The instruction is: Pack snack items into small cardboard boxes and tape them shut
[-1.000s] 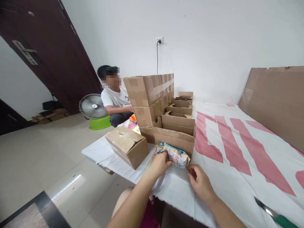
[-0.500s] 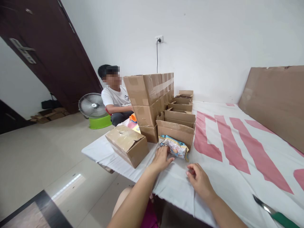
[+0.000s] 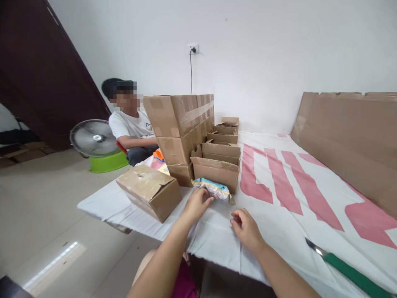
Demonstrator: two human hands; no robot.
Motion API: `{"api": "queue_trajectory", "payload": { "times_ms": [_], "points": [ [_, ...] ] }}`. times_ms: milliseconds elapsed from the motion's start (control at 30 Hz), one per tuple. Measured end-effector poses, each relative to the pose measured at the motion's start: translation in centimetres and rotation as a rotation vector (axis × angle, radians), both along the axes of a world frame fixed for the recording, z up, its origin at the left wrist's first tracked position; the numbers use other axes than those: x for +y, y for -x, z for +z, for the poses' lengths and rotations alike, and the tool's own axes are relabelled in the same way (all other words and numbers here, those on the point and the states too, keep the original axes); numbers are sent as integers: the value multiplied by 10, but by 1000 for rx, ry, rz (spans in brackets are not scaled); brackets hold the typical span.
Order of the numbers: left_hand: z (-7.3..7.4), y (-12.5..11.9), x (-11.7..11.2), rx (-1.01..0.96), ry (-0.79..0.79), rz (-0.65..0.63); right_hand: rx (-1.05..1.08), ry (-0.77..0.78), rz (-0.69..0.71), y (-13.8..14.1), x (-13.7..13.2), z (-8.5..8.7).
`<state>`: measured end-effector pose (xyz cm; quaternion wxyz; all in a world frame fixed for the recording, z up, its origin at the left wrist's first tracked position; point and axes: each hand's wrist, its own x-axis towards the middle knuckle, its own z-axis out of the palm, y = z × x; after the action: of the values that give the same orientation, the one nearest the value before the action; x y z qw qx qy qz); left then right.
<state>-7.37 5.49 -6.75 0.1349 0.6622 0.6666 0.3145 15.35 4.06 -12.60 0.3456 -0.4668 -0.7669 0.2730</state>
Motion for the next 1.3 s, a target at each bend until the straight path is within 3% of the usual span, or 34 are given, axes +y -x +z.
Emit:
{"api": "queue_trajectory", "payload": {
  "times_ms": [167, 467, 600, 767, 1100, 1200, 1300],
  "points": [
    [-3, -5, 2, -55, 27, -139, -16, -1, 18, 1, -1, 1],
    [-17, -11, 14, -25, 117, -143, -8, -5, 27, 2, -3, 6],
    [-25, -5, 19, 15, 197, -210, 3, -5, 21, 3, -4, 8],
    [-24, 3, 23, 83, 206, -256, -28, -19, 13, 4, -4, 9],
    [-10, -2, 17, 187, 246, -217, -35, -17, 26, 4, -2, 7],
    [9, -9, -3, 201, 275, -159, -18, -14, 34, 1, -1, 6],
    [39, -1, -39, 97, 102, -331, -10, -2, 41, -1, -1, 5]
  ]
}}
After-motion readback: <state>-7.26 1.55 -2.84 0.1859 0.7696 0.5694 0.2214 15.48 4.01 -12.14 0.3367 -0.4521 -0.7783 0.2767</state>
